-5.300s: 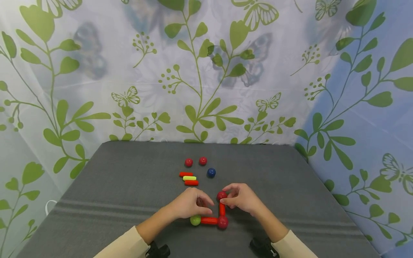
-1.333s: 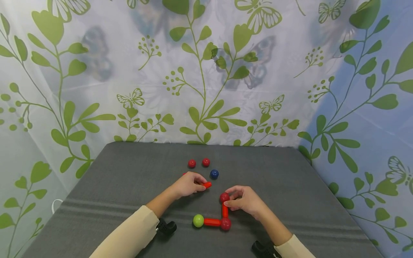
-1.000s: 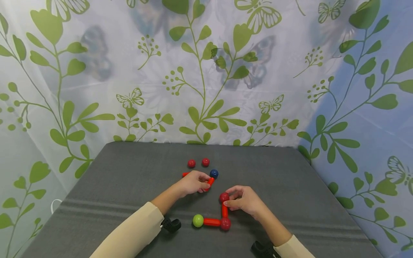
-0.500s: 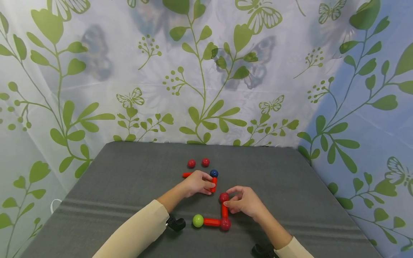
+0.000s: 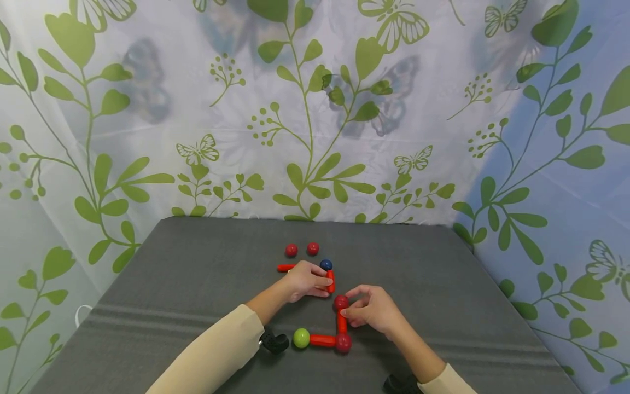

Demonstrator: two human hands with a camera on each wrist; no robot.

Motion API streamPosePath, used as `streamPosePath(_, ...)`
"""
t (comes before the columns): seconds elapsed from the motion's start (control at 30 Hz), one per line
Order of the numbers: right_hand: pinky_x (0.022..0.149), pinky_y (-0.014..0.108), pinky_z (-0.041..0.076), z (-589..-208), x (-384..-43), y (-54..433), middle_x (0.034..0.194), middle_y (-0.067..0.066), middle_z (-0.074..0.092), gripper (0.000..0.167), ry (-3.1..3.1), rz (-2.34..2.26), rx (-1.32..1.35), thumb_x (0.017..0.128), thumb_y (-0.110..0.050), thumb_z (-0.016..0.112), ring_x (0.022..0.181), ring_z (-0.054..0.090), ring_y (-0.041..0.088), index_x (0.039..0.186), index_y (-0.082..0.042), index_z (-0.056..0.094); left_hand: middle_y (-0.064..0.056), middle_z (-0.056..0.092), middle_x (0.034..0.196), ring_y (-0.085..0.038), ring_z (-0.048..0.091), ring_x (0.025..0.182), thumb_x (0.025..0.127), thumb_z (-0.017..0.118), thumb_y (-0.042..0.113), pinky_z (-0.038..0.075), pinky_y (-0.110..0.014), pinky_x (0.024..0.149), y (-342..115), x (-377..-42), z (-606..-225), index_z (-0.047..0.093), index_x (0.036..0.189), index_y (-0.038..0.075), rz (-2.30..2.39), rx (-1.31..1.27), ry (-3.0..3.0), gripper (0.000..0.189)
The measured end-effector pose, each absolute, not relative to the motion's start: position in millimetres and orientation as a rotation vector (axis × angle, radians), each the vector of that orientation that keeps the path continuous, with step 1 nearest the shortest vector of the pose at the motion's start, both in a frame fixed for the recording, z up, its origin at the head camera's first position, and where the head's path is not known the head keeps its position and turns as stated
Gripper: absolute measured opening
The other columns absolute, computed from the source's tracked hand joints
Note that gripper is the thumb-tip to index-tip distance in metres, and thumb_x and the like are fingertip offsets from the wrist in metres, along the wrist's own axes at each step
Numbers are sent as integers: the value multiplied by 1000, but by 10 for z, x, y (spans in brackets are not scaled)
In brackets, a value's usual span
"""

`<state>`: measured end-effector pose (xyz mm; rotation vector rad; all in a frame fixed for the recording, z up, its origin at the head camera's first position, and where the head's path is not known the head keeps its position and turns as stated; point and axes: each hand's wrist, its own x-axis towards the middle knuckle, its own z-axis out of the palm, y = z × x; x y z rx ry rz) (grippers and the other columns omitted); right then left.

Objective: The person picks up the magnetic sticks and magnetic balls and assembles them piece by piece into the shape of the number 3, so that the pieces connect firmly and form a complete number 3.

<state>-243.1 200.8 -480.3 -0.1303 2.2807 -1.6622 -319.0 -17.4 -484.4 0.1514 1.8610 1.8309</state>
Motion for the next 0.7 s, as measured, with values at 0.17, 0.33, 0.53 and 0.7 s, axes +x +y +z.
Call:
streamPosePath(0.17, 69, 40, 63, -4809, -2429, 2010, 87, 14, 77, 49, 2274, -1666, -145, 82, -11, 86, 73, 75, 23, 122, 6, 63, -14, 71, 97, -20, 73, 79, 91, 73, -2, 63, -41, 80, -155, -3190, -4842, 59, 129, -8, 1851, 162, 1844, 41)
streamPosePath(0.33, 69, 40, 63, -4807, -2427, 2007, 87, 14, 77, 49, 2271, -1666, -146, 82, -10, 85, 73, 75, 23, 122, 6, 62, -10, 71, 89, -20, 72, 77, 91, 72, -4, 63, -42, 81, -156, -3192, -4848, 57, 137, -5, 1864, 206, 1812, 48)
streamPosePath(0.53, 69, 40, 63, -4802, -2428, 2010, 87, 14, 77, 49, 2277, -1659, -143, 82, -11, 86, 73, 75, 24, 122, 6, 62, -11, 72, 90, -20, 72, 76, 91, 73, -3, 63, -43, 81, -136, -3209, -4866, 57, 138, -5, 1849, 239, 1812, 49)
streamPosePath(0.7, 69, 40, 63, -4808, -2437, 2012, 87, 14, 77, 50, 2280, -1653, -145, 82, -11, 86, 73, 75, 23, 122, 6, 62, -11, 72, 91, -20, 72, 76, 91, 73, -2, 63, -42, 80, -109, -3225, -4879, 58, 135, -5, 1840, 243, 1820, 47)
